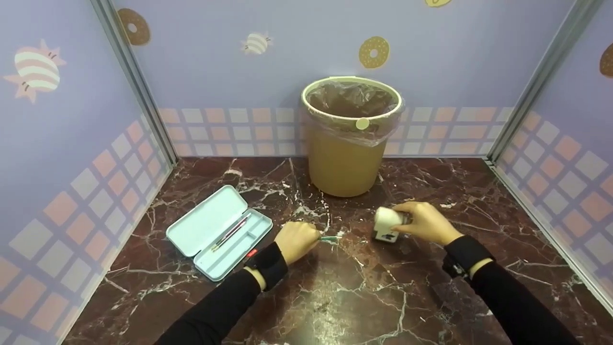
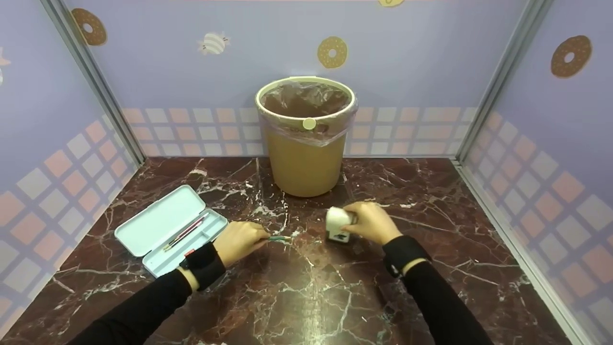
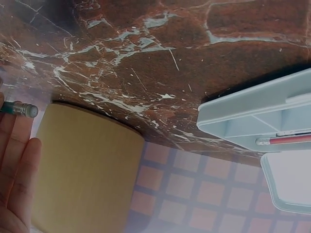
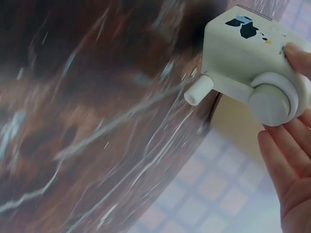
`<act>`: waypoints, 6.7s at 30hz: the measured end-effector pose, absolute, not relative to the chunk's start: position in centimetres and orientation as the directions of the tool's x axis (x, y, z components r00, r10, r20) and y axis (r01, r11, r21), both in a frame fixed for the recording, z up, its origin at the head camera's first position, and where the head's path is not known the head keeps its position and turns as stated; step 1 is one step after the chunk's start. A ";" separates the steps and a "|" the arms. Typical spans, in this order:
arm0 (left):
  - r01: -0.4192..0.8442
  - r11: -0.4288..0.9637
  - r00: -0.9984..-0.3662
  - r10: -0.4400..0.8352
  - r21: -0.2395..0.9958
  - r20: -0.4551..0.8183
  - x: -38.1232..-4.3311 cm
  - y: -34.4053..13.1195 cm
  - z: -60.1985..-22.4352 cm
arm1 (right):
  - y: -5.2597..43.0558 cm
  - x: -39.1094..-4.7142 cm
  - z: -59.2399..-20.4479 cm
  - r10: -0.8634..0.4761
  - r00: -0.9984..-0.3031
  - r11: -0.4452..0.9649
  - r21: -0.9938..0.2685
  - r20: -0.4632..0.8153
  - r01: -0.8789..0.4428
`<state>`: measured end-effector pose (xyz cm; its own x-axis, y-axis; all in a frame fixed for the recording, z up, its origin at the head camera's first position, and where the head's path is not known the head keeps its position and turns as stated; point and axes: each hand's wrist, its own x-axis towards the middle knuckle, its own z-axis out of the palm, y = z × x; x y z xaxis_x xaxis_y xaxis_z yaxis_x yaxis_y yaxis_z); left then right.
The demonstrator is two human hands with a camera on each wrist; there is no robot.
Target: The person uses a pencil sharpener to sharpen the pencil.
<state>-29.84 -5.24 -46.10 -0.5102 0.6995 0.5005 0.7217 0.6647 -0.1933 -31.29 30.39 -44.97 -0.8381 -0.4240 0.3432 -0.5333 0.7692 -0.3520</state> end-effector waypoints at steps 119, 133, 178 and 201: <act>0.778 0.620 -0.600 0.683 0.102 0.418 -29.2 -5.1 -46.4 | 23.4 -29.1 -45.1 -0.632 -0.751 0.614 -0.467 0.191 -0.636; 0.756 0.643 -0.631 0.665 0.125 0.398 -29.3 -4.7 -46.3 | 23.4 -28.8 -45.1 -0.608 -0.772 0.618 -0.500 0.184 -0.607; 0.611 0.792 -0.767 0.593 -0.004 0.246 -29.3 -0.9 -47.4 | 19.9 -28.1 -46.2 -0.591 -0.764 0.611 -0.475 0.258 -0.633; 0.604 0.792 -0.789 0.577 0.093 0.212 -29.7 -0.6 -47.4 | 22.3 -28.1 -49.2 -0.587 -0.768 0.657 -0.404 0.256 -0.637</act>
